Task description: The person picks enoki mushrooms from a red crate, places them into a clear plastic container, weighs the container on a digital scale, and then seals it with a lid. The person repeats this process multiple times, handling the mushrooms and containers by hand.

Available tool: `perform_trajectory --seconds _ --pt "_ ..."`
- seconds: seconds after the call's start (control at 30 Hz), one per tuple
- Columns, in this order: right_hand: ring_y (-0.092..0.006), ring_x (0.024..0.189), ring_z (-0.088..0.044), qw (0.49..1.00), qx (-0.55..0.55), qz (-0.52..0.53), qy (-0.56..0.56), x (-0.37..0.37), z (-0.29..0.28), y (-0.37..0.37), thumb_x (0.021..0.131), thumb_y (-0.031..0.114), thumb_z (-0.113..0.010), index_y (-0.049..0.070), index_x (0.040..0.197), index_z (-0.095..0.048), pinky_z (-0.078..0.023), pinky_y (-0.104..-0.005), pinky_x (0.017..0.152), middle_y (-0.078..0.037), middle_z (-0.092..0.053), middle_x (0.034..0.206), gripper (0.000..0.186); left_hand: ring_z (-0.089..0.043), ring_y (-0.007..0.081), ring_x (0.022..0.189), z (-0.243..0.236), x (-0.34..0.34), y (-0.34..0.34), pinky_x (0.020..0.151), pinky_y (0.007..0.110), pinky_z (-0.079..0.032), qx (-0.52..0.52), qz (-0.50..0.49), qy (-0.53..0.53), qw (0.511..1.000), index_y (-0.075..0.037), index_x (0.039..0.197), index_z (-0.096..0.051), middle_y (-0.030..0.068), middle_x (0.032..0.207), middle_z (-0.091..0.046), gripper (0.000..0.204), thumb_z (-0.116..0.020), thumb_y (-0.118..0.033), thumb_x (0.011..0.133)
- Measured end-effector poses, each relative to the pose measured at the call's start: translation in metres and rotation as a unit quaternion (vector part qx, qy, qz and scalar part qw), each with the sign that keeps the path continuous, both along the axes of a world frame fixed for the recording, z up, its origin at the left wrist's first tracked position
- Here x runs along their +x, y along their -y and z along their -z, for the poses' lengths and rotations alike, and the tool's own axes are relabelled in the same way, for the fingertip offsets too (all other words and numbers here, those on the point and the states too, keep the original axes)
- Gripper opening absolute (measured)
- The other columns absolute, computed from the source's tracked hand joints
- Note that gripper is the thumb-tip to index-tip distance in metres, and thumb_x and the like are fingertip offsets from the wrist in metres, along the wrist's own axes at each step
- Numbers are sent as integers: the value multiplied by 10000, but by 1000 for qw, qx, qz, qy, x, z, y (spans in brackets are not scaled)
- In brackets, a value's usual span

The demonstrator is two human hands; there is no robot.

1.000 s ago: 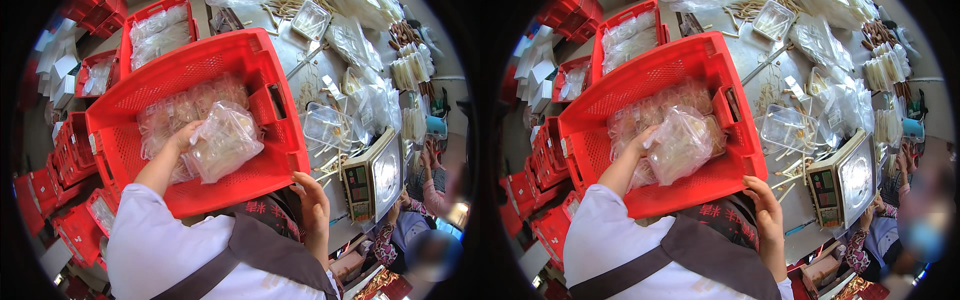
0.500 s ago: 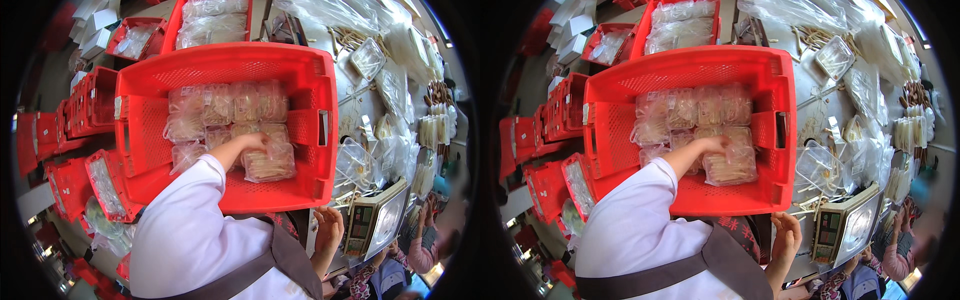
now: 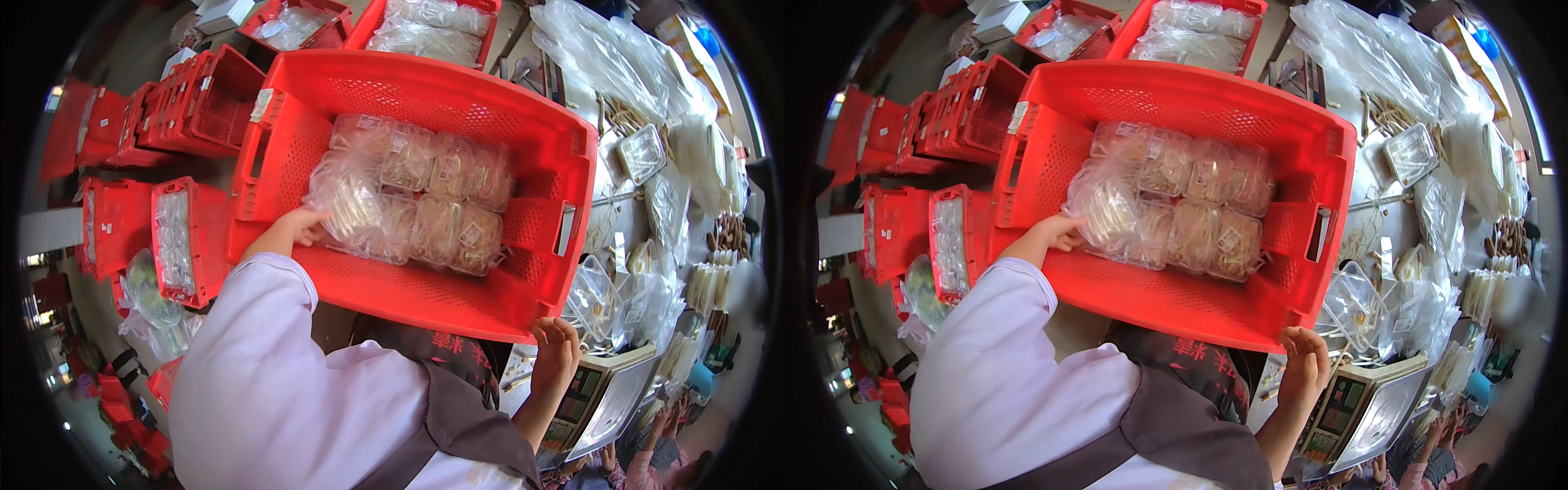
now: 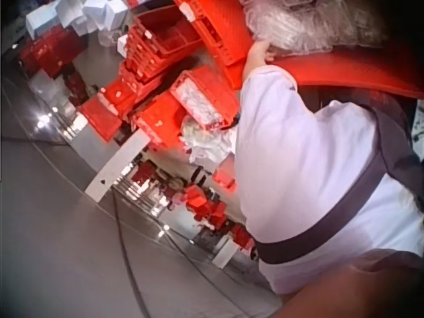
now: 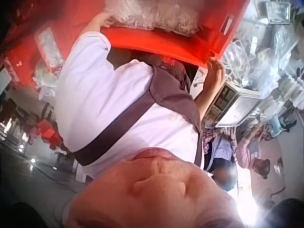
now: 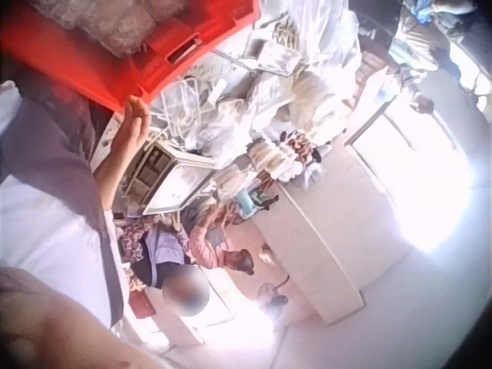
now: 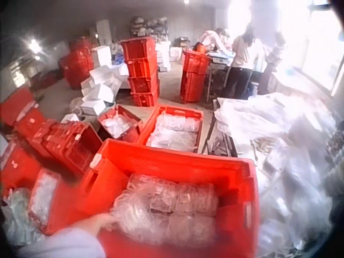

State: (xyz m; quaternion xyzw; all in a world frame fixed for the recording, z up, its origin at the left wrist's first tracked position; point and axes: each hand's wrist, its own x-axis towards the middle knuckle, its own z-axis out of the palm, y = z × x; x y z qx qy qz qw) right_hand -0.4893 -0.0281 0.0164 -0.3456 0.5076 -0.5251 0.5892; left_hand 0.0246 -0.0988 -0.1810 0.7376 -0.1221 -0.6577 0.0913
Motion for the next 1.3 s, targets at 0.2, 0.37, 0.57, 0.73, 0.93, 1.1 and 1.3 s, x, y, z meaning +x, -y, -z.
perform_trajectory --seconds 0.2,0.37,0.57,0.73,0.93,1.1,1.3 --pt "-256 1052 -571 1000 -14 -10 1 2 -2 9 903 318 -557 -41 1139 -532 -432 -407 934 -151 -601 1086 430 -671 205 618 -55 -2 32 578 373 -529 66 465 165 867 -49 851 -647 148 837 -682 357 -626 -401 797" --pt "-252 1039 -579 1000 8 2 -17 10 8 12 902 289 -558 -49 1130 -536 -439 -404 931 -149 -606 1065 408 -658 289 870 -92 -34 104 743 448 -517 -196 450 373 787 -112 949 -684 139 917 -679 274 -615 -309 771" --pt "-228 1023 -585 987 115 -3 -110 19 16 14 890 153 -543 -52 1111 -557 -435 -355 943 -134 -618 1057 301 -491 321 1171 35 -50 179 954 463 -405 -400 431 377 715 -234 1237 -552 129 1268 -524 439 -556 -286 801" --pt "-172 1022 -569 954 171 -62 -238 32 11 18 869 48 -515 -35 1091 -571 -403 -289 930 -91 -628 1049 244 -240 286 1371 51 -76 182 1068 592 -195 -325 474 374 728 -289 1401 -347 23 1512 -230 535 -464 -250 880" --pt "-154 992 -569 951 201 -45 -231 35 13 25 889 61 -525 -39 1093 -571 -419 -277 901 -87 -629 1015 231 -186 260 1400 74 -62 172 1085 614 -130 -279 497 421 706 -300 1424 -305 -26 1527 -197 532 -414 -221 909" --pt "-154 952 -596 952 213 -16 -220 32 17 23 902 42 -515 -42 1092 -574 -441 -271 876 -94 -638 988 215 -191 276 1395 70 -74 177 1088 610 -107 -257 479 439 716 -288 1412 -334 19 1512 -226 517 -438 -238 908" --pt "-144 924 -610 950 220 -10 -221 35 18 27 906 20 -502 -46 1065 -580 -455 -262 858 -96 -651 951 189 -120 344 1399 39 -160 178 1065 635 -99 -443 480 358 667 -297 1414 -337 129 1506 -186 593 -542 -378 863"
